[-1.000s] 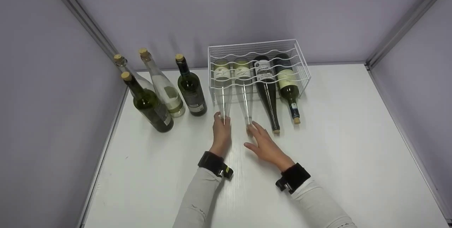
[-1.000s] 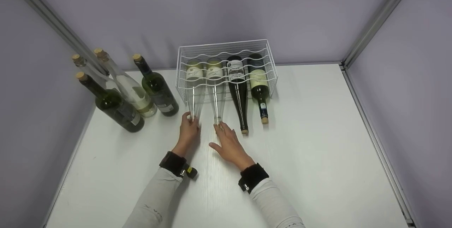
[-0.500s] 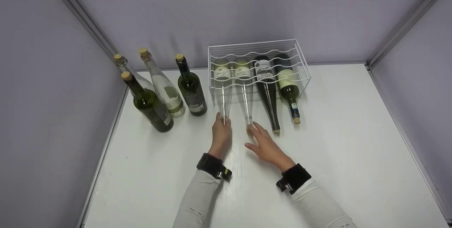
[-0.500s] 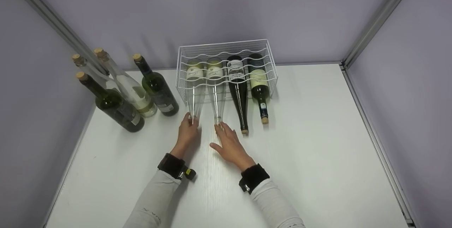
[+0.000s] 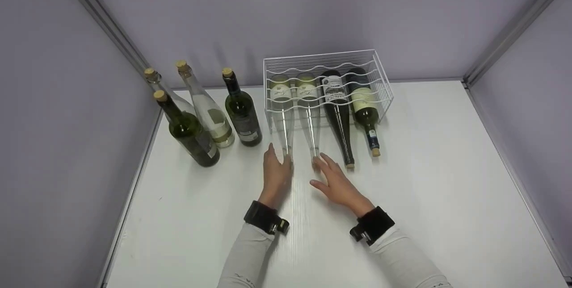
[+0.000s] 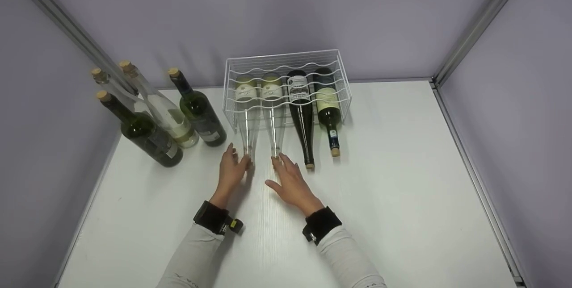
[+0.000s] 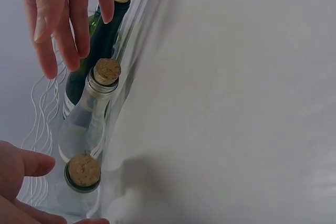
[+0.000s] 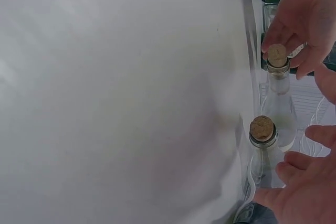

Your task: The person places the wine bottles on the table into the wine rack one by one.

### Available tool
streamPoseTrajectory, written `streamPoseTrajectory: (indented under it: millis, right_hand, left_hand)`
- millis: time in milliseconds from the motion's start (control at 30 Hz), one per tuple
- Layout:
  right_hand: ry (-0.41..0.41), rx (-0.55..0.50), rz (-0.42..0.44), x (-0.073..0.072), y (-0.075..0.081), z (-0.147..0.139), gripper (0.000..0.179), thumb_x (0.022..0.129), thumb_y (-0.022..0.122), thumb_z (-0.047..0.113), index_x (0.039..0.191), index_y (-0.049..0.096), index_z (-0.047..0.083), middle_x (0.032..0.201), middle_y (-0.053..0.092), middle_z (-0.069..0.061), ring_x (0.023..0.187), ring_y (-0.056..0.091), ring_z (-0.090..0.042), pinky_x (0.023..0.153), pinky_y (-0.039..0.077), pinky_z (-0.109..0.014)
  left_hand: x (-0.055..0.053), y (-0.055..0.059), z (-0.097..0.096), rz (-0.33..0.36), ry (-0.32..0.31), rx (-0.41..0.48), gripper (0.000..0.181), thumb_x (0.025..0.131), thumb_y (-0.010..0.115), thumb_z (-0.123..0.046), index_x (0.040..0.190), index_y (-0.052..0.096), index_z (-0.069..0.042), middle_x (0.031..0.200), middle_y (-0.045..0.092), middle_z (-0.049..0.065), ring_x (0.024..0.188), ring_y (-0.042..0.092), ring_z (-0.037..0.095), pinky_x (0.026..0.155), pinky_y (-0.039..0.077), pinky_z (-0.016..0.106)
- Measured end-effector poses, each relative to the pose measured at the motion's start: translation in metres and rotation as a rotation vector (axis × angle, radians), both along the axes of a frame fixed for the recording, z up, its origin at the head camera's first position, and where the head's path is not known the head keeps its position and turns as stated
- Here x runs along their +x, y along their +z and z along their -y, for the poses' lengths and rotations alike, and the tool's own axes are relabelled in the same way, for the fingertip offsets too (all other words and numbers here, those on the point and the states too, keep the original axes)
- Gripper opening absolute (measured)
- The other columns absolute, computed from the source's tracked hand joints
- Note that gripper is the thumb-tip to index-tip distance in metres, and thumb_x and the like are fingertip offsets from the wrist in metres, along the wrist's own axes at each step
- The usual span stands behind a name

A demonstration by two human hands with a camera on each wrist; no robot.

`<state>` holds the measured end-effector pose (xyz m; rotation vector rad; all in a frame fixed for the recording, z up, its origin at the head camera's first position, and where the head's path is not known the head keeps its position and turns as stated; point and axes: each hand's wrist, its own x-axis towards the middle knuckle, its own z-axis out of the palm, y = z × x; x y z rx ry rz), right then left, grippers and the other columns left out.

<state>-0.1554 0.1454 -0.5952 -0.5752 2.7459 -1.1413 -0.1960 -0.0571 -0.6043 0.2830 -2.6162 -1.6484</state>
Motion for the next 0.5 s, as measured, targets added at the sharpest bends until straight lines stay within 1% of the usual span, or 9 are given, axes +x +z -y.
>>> streamPoseTrajectory:
  millis: [33,100,200,300,400,500]
  right_hand:
    - [0.001,0.0,0.003,0.0,0.001,0.0,0.067,0.097,0.064,0.034,0.151,0.036,0.005,0.159,0.02,-0.019,0.143,0.021,-0.04,0.112,0.025,-0.056]
    - [0.002,0.002,0.0,-0.001,0.002,0.001,0.068,0.096,0.064,0.034,0.151,0.036,0.005,0.159,0.02,-0.019,0.143,0.021,-0.041,0.112,0.024,-0.056]
    - [0.007,0.004,0.0,-0.002,0.005,0.002,0.07,0.096,0.064,0.036,0.152,0.034,0.006,0.159,0.02,-0.019,0.143,0.021,-0.042,0.112,0.022,-0.057]
    - [0.014,0.003,0.004,-0.004,0.008,0.005,0.073,0.096,0.063,0.038,0.154,0.031,0.007,0.159,0.019,-0.018,0.143,0.02,-0.043,0.113,0.019,-0.058]
    - [0.018,0.007,0.018,-0.007,0.012,0.009,0.075,0.096,0.062,0.041,0.155,0.028,0.011,0.16,0.018,-0.017,0.144,0.019,-0.041,0.114,0.016,-0.056]
    - [0.028,0.001,0.033,-0.009,0.017,0.014,0.078,0.095,0.062,0.044,0.156,0.026,0.012,0.161,0.016,-0.017,0.145,0.017,-0.038,0.114,0.019,-0.055]
  left_hand:
    - [0.001,0.001,0.002,-0.011,0.004,-0.015,0.071,0.097,0.056,-0.024,0.152,0.021,0.005,0.148,0.035,0.026,0.138,0.034,0.037,0.113,0.029,0.044]
    - [0.003,0.002,0.008,-0.054,0.02,-0.045,0.07,0.097,0.059,-0.023,0.151,0.025,0.005,0.146,0.037,0.026,0.136,0.037,0.037,0.111,0.032,0.045]
    - [0.004,0.005,0.018,-0.137,0.068,-0.044,0.068,0.094,0.064,-0.02,0.148,0.031,0.006,0.14,0.042,0.027,0.13,0.043,0.038,0.107,0.036,0.048]
    - [0.004,0.008,0.028,-0.202,0.123,-0.037,0.066,0.093,0.066,-0.019,0.145,0.035,0.008,0.136,0.044,0.027,0.125,0.046,0.038,0.104,0.038,0.047]
    - [0.003,0.011,0.038,-0.229,0.168,-0.033,0.068,0.093,0.067,-0.02,0.145,0.034,0.008,0.137,0.043,0.028,0.126,0.045,0.038,0.106,0.036,0.046]
    - [-0.001,0.013,0.047,-0.253,0.208,-0.028,0.07,0.093,0.067,-0.02,0.146,0.031,0.008,0.139,0.04,0.028,0.129,0.042,0.038,0.109,0.033,0.045]
